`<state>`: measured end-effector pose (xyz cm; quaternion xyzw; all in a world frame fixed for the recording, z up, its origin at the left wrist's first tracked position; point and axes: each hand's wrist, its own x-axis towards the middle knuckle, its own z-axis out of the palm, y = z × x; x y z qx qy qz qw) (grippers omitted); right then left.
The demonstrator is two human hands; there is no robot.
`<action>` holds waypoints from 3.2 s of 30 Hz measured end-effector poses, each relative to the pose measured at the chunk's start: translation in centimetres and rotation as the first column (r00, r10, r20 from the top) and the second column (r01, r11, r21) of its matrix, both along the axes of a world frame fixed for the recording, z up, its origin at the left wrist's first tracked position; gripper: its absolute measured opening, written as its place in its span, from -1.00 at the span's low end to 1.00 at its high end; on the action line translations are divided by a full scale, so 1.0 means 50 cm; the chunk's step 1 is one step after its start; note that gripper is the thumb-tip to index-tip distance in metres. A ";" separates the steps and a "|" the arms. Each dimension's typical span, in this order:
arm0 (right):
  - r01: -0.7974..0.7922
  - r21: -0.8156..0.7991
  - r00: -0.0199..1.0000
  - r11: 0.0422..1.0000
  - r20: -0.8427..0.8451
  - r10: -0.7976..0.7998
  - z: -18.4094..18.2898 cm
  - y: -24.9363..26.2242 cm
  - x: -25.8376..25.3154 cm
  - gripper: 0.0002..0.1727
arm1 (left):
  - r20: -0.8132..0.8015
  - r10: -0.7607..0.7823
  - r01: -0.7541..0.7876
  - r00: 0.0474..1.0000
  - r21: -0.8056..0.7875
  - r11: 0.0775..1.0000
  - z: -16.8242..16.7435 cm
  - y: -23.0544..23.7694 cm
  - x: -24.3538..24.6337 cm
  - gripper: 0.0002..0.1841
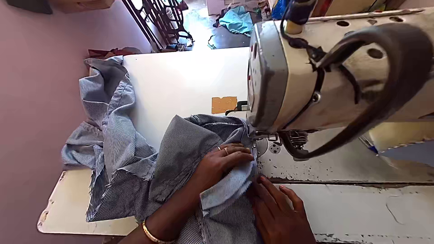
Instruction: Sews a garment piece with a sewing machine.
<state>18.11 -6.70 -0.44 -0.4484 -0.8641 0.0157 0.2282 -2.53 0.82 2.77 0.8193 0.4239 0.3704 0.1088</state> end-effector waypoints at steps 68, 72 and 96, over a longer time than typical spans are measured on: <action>-0.023 -0.049 0.998 0.999 0.055 0.026 0.011 0.040 0.020 -0.69 | -0.230 -0.140 0.128 0.963 -0.069 0.989 -0.041 0.042 -0.028 -0.66; -0.006 -0.034 0.999 0.999 0.049 0.008 0.009 0.044 0.014 -0.65 | -0.199 -0.108 0.096 0.974 -0.073 0.993 -0.030 0.055 -0.030 -0.70; -0.024 -0.030 1.000 0.999 -0.001 0.024 -0.001 0.026 0.022 -0.64 | -0.214 0.017 -0.022 0.977 -0.020 1.000 -0.011 -0.036 0.004 -0.63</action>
